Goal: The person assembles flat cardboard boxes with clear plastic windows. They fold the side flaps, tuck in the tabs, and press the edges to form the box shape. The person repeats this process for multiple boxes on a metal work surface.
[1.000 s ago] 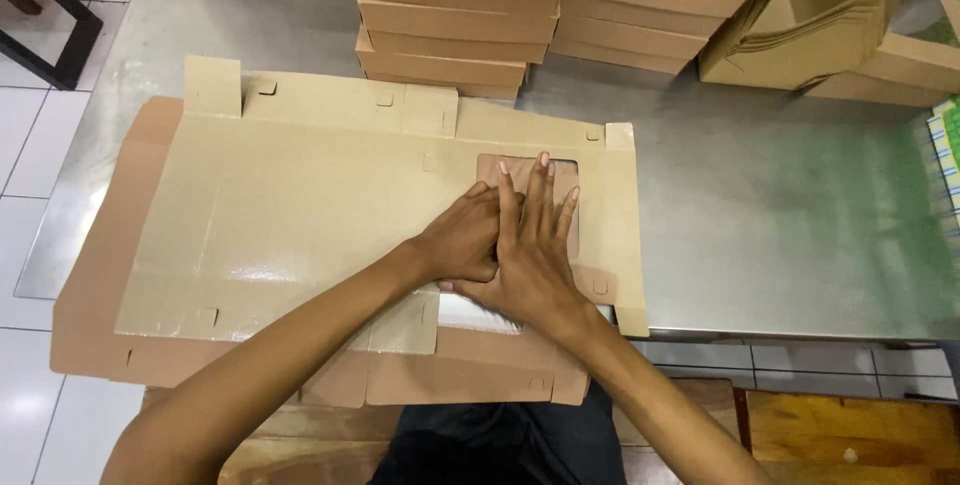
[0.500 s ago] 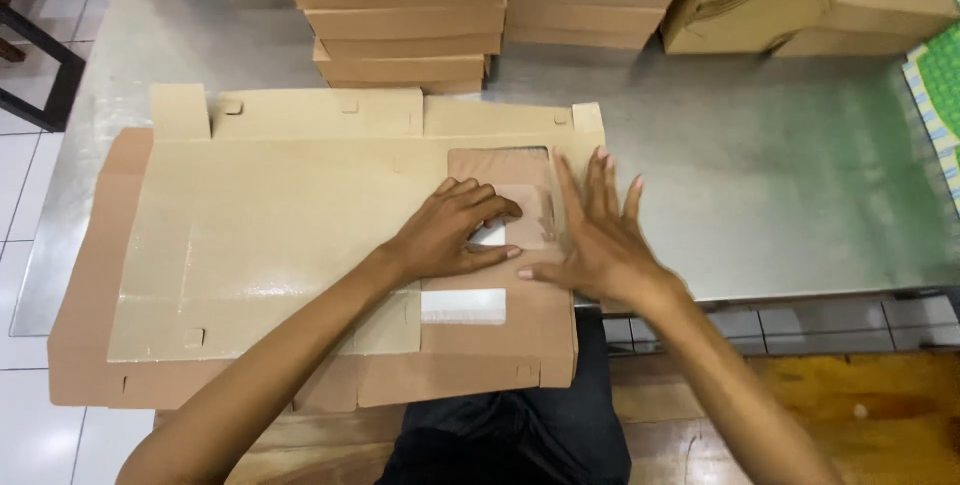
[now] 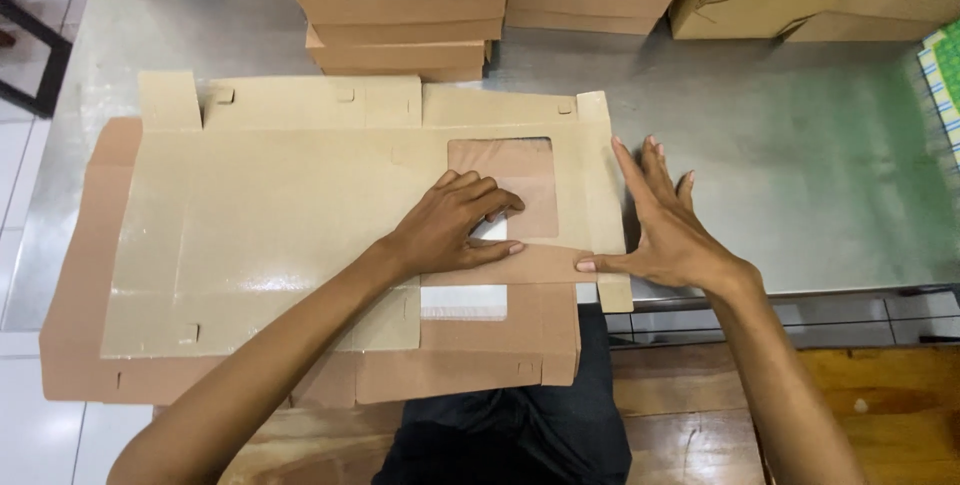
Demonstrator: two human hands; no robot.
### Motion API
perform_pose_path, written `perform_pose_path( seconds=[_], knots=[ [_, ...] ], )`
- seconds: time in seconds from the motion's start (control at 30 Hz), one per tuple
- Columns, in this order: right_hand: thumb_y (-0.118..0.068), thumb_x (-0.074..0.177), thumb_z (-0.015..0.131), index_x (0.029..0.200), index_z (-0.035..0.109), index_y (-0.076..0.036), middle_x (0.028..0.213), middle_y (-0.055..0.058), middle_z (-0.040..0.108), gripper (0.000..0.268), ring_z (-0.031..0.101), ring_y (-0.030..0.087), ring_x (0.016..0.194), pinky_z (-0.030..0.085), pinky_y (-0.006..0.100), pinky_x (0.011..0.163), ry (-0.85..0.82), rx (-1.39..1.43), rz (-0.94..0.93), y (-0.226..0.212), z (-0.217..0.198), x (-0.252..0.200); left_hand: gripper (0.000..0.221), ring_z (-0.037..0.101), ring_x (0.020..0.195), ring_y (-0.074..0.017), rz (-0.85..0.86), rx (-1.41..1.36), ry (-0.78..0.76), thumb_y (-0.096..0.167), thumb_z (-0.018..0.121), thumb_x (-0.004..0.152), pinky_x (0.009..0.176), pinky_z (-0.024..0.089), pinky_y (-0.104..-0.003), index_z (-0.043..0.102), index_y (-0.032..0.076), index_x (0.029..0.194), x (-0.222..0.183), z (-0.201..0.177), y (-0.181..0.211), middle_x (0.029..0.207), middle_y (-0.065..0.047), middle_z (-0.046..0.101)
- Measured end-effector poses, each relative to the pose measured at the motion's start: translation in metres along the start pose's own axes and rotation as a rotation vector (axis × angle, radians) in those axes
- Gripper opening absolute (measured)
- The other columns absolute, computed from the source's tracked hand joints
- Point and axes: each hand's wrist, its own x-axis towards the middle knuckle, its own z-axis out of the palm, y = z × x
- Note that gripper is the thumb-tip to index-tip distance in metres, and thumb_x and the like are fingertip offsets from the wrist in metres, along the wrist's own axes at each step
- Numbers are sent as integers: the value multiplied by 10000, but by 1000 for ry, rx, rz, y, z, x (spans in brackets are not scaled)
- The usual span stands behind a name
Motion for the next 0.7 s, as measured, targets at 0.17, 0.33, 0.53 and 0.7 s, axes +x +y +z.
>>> perform_pose_path(
  seconds=[0.17, 0.33, 0.53, 0.7],
  knots=[
    [-330, 614, 948, 1644, 112, -176, 1613, 388, -16, 1336, -64, 508, 1500, -174, 668, 1108, 48, 90, -169, 25, 13, -2, 400, 561, 843, -223, 40, 10, 25, 405, 768, 881, 833, 396, -371, 658, 141, 1161, -2, 4, -3, 815, -25, 551],
    [-344, 587, 957, 1639, 117, -134, 1600, 411, -16, 1362, -65, 528, 1491, -174, 681, 1100, 70, 65, -172, 17, 20, -4, 415, 559, 833, -232, 73, 59, 62, 439, 761, 890, 824, 391, -372, 656, 138, 1156, -6, 7, -3, 805, -29, 546],
    [-464, 581, 966, 1632, 122, -108, 1580, 441, -41, 1394, -77, 561, 1475, -208, 704, 1070, 66, -89, -173, -12, 35, 10, 414, 553, 854, -226, 108, 118, 68, 437, 749, 896, 834, 387, -363, 647, 134, 1159, -5, 8, -4, 822, -34, 548],
    [-572, 594, 952, 1627, 97, -82, 1581, 439, -49, 1427, -119, 557, 1475, -262, 720, 1030, 70, -189, -196, -57, 65, 29, 377, 547, 873, -221, 106, 131, 64, 410, 759, 889, 834, 381, -359, 654, 127, 1115, -4, 14, -12, 829, -37, 545]
  ],
)
